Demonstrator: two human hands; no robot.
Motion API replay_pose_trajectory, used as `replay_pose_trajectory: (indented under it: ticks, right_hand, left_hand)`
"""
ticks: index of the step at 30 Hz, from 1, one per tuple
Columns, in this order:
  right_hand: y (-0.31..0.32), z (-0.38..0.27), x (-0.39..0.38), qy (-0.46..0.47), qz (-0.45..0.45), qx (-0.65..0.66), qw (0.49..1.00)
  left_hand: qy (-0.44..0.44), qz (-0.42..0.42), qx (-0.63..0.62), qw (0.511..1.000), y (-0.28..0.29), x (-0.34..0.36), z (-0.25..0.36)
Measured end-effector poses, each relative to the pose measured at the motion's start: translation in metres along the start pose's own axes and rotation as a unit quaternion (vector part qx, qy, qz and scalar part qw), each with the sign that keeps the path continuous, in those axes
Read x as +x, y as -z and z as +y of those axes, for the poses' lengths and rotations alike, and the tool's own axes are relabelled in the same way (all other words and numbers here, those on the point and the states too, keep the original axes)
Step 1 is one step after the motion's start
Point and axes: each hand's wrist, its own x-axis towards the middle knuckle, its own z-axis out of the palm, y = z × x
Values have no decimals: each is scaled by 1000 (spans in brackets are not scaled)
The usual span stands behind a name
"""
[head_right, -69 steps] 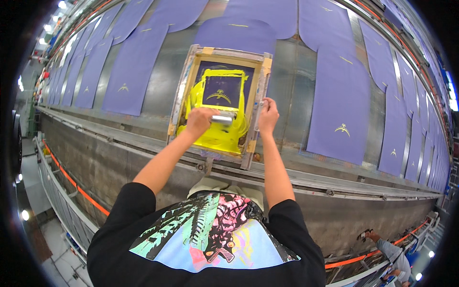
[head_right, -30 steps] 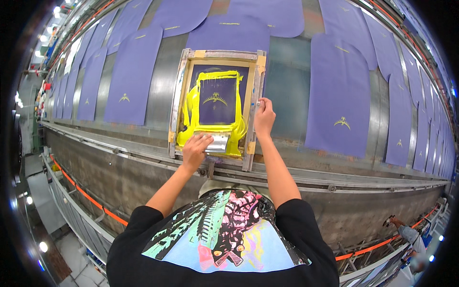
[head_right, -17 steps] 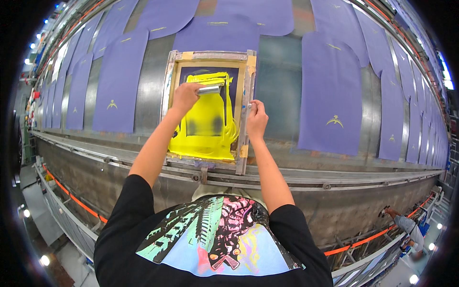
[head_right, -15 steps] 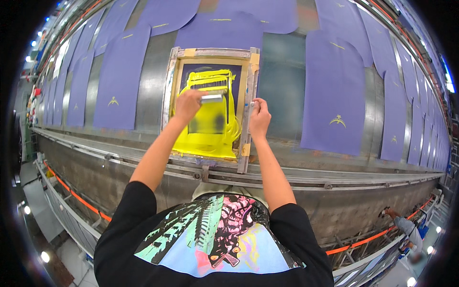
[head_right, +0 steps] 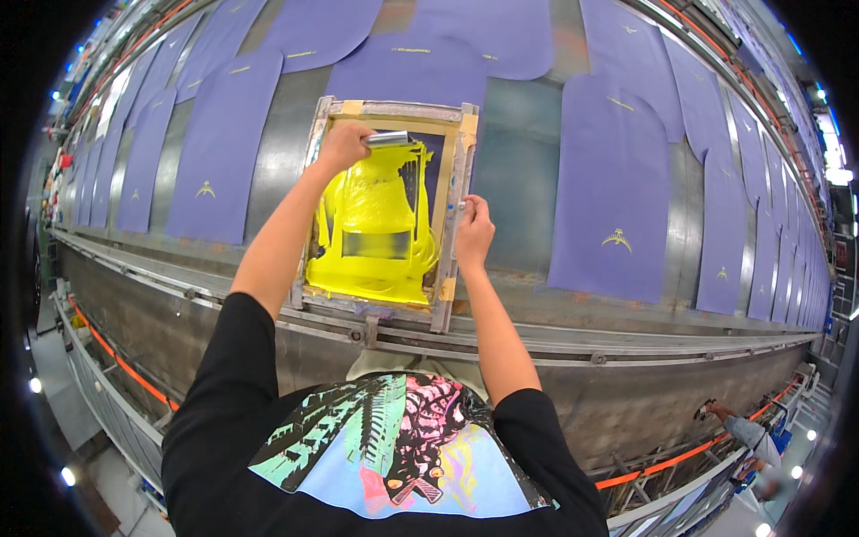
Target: The person uses a squeegee to apply yellow ink through a screen-printing frame onto purple t-shirts laid out on a conveyor table. They repeatedly pull the squeegee across the frame to transfer the design, then lift the frame to move to the next shirt.
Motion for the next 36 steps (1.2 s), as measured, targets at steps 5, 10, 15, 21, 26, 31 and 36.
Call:
replay_pose_trajectory:
  ticks: [5, 10, 15, 21, 26, 31, 36]
  right_hand:
    - [-14, -1, 3, -16, -36, -6, 999]
    - [-7, 10, 21, 14, -1, -9, 1000]
    - [27, 52, 68, -19, 7, 1, 1000]
    - [64, 42, 95, 3, 34, 9, 999]
    - [52, 14, 64, -22, 40, 62, 997]
    - [30, -18, 52, -38, 14, 83, 996]
    - [-5, -52, 55, -31, 24, 57, 998]
  left_hand:
    - [44, -46, 53, 997, -2, -7, 5]
    - [15, -14, -6, 1000, -45, -79, 25]
    - [-113, 60, -56, 990, -91, -142, 84]
    - [-133, 40, -107, 984, -77, -164, 122]
    - [-124, 12, -85, 989, -41, -172, 125]
    - [-80, -14, -59, 995, 4, -178, 108]
    - [-43, 14, -73, 996, 40, -164, 70]
